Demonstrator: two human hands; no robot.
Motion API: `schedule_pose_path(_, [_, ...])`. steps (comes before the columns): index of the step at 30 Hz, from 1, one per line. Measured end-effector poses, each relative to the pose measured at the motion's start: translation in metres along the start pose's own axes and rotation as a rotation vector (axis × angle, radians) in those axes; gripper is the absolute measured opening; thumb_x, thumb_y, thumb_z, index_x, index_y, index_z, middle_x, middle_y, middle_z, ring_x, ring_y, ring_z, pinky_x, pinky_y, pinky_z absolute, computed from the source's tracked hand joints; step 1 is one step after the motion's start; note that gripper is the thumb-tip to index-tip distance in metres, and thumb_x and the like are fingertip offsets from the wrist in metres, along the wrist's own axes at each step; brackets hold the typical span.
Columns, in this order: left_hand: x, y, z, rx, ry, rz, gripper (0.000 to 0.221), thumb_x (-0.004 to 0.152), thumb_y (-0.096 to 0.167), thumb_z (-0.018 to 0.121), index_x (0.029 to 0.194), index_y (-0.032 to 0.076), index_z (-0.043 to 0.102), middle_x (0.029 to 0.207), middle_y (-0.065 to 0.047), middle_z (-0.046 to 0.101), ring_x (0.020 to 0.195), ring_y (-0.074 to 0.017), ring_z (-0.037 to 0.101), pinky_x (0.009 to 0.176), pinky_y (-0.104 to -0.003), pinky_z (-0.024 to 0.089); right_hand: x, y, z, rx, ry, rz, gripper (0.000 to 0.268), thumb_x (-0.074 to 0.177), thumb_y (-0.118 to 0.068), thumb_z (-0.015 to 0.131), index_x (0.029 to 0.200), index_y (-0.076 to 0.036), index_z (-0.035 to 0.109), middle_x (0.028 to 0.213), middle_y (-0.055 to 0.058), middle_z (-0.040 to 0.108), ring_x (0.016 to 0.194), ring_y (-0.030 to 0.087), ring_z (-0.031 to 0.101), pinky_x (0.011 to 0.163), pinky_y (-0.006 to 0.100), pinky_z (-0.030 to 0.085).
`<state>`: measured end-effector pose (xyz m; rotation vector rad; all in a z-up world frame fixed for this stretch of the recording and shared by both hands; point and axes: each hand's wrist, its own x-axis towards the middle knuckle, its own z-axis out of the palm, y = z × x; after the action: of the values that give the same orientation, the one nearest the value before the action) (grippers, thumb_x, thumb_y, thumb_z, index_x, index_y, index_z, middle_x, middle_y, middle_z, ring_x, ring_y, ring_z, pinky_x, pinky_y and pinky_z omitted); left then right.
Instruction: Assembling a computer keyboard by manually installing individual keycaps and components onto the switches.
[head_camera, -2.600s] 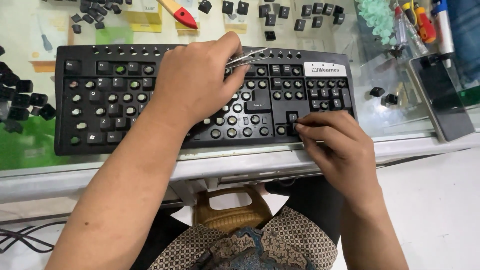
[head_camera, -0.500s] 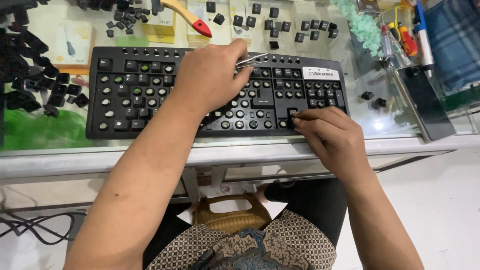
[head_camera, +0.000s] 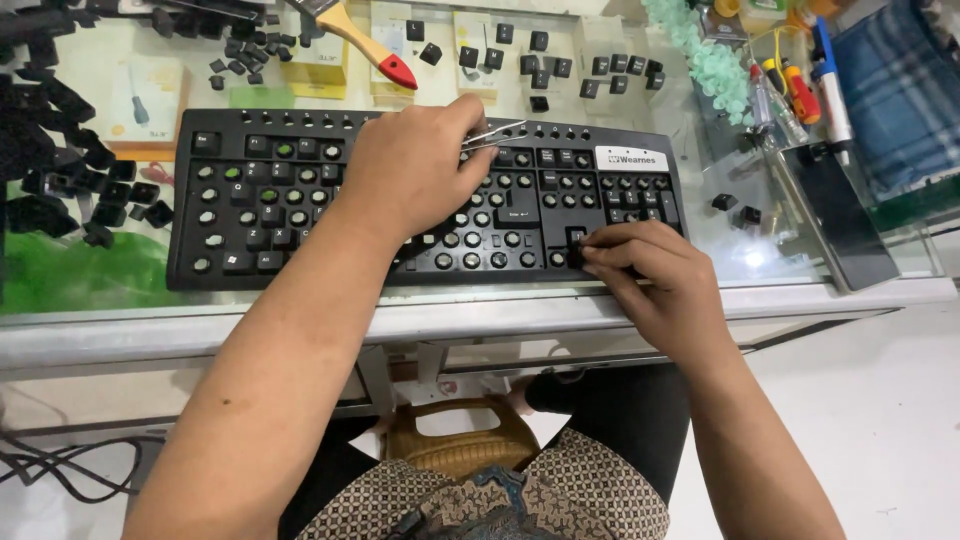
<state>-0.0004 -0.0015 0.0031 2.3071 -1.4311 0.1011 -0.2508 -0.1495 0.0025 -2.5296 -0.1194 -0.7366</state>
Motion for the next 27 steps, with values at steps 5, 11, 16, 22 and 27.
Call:
schedule_pose_path(5, [-0.001,-0.001,0.002,0.013,0.024,0.019,0.022,0.103,0.036,0.065,0.109,0.015,0.063,0.079,-0.006,0.074,0.069,-0.0382,0.068,0.050,-0.055,0.051,-0.002,0.001,0.002,0.004,0.003,0.010,0.006,0.098,0.004,0.072,0.097,0.000,0.067,0.109,0.018,0.072,0.099,0.031,0.070,0.089,0.039,0.055])
schedule_pose_path(11, [-0.002,-0.002,0.002,0.018,0.023,0.026,0.024,0.103,0.036,0.065,0.111,0.014,0.063,0.079,-0.007,0.074,0.068,-0.0369,0.069,0.050,-0.054,0.053,0.001,-0.002,0.000,-0.044,-0.047,-0.060,0.009,0.101,0.003,0.067,0.109,0.001,0.071,0.115,0.018,0.070,0.104,0.031,0.070,0.094,0.039,0.056])
schedule_pose_path(16, [-0.002,-0.002,0.004,0.028,0.023,0.024,0.024,0.103,0.037,0.065,0.110,0.014,0.062,0.080,-0.008,0.074,0.068,-0.0394,0.069,0.052,-0.056,0.053,0.003,0.001,-0.006,-0.040,-0.099,-0.029,0.004,0.101,0.002,0.066,0.103,0.000,0.069,0.114,0.019,0.070,0.101,0.031,0.070,0.088,0.037,0.056])
schedule_pose_path(22, [-0.003,-0.002,0.001,0.023,0.030,0.030,0.022,0.104,0.035,0.066,0.107,0.014,0.061,0.076,-0.005,0.072,0.065,-0.0356,0.068,0.048,-0.053,0.050,0.011,0.006,-0.018,0.009,-0.221,-0.033,0.012,0.099,0.002,0.065,0.110,0.001,0.071,0.117,0.018,0.068,0.109,0.031,0.070,0.097,0.040,0.058])
schedule_pose_path(27, [-0.001,-0.002,0.004,0.017,-0.002,0.030,0.024,0.104,0.037,0.066,0.110,0.014,0.063,0.081,-0.007,0.074,0.067,-0.0384,0.069,0.051,-0.054,0.051,0.021,0.006,-0.027,0.003,-0.306,-0.053,0.008,0.100,0.000,0.063,0.106,0.002,0.069,0.117,0.018,0.067,0.106,0.031,0.072,0.093,0.039,0.058])
